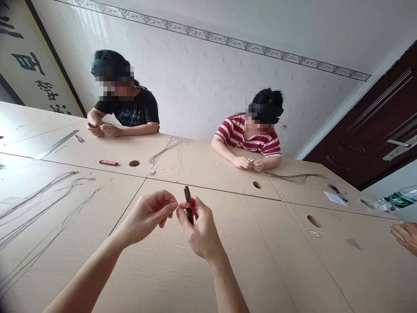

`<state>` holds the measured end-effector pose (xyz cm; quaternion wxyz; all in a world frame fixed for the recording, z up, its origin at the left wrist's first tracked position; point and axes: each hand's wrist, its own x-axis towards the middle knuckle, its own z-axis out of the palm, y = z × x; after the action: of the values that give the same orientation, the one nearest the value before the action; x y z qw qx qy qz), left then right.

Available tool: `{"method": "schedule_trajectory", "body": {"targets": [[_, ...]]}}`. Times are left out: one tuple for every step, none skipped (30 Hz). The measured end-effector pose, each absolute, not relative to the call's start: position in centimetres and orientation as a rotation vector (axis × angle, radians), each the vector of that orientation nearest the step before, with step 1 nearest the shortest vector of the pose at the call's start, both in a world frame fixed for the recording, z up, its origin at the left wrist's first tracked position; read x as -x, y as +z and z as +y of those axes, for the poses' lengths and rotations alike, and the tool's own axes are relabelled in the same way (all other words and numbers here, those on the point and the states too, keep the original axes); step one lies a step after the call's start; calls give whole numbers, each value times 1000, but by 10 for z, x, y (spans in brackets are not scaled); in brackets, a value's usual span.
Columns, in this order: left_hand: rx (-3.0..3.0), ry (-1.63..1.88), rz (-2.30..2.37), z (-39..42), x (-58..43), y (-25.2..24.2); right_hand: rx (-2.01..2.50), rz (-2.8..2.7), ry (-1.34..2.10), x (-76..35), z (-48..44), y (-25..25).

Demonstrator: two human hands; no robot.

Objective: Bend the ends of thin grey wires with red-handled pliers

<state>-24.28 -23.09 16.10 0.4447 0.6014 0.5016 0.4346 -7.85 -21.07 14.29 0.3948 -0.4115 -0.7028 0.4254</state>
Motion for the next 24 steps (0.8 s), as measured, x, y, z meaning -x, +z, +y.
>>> {"method": "schedule_trajectory", "body": {"targets": [[-1493, 1073, 1249, -231, 243, 161, 1044, -1783, 1078, 79, -211, 143], [-1496, 1070, 1253, -231, 242, 162, 1044, -1780, 1078, 80, -211, 142], [-1499, 1071, 1257, -232, 242, 162, 1043, -1776, 1080, 80, -211, 142], [-1501, 1071, 1259, -232, 242, 162, 1043, -1771, 1083, 80, -211, 142], [-1503, 1073, 1261, -232, 242, 161, 1045, -1766, 1084, 81, -211, 141], [-1504, 1073, 1262, -232, 243, 161, 1048, -1762, 1089, 81, -211, 141], [-1504, 1070, 1264, -232, 243, 161, 1051, -1760, 1091, 81, -210, 141], [-1506, 1069, 1268, -232, 243, 161, 1054, -1761, 1094, 81, -210, 140], [-1511, 1068, 1272, -231, 244, 161, 1056, -1762, 1093, 81, -210, 140], [-1518, 1070, 1273, -231, 244, 161, 1056, -1762, 1090, 82, -210, 140], [-1525, 1073, 1274, -231, 244, 161, 1057, -1761, 1086, 82, -210, 140], [-1529, 1075, 1275, -231, 245, 161, 1059, -1760, 1081, 83, -210, 140], [-1532, 1075, 1276, -230, 245, 160, 1059, -1761, 1076, 84, -210, 140], [-1534, 1075, 1277, -230, 245, 160, 1059, -1761, 1072, 84, -210, 140], [-1535, 1071, 1277, -229, 246, 159, 1059, -1764, 1066, 85, -210, 140], [-1537, 1065, 1276, -229, 246, 159, 1056, -1768, 1060, 85, -210, 140], [-1543, 1058, 1271, -228, 247, 158, 1054, -1771, 1051, 85, -210, 140], [-1548, 1049, 1261, -228, 248, 157, 1050, -1775, 1046, 85, -210, 140], [-1552, 1042, 1252, -228, 250, 157, 1048, -1777, 1039, 85, -210, 140], [-1550, 1034, 1246, -228, 252, 156, 1048, -1777, 1035, 85, -210, 140], [-1542, 1035, 1247, -228, 254, 156, 1050, -1774, 1030, 84, -210, 139], [-1528, 1042, 1256, -228, 257, 157, 1052, -1771, 1023, 84, -210, 139], [-1512, 1052, 1275, -228, 259, 158, 1054, -1770, 1016, 83, -210, 138], [-1500, 1064, 1298, -228, 261, 159, 1055, -1770, 1008, 83, -210, 137]]}}
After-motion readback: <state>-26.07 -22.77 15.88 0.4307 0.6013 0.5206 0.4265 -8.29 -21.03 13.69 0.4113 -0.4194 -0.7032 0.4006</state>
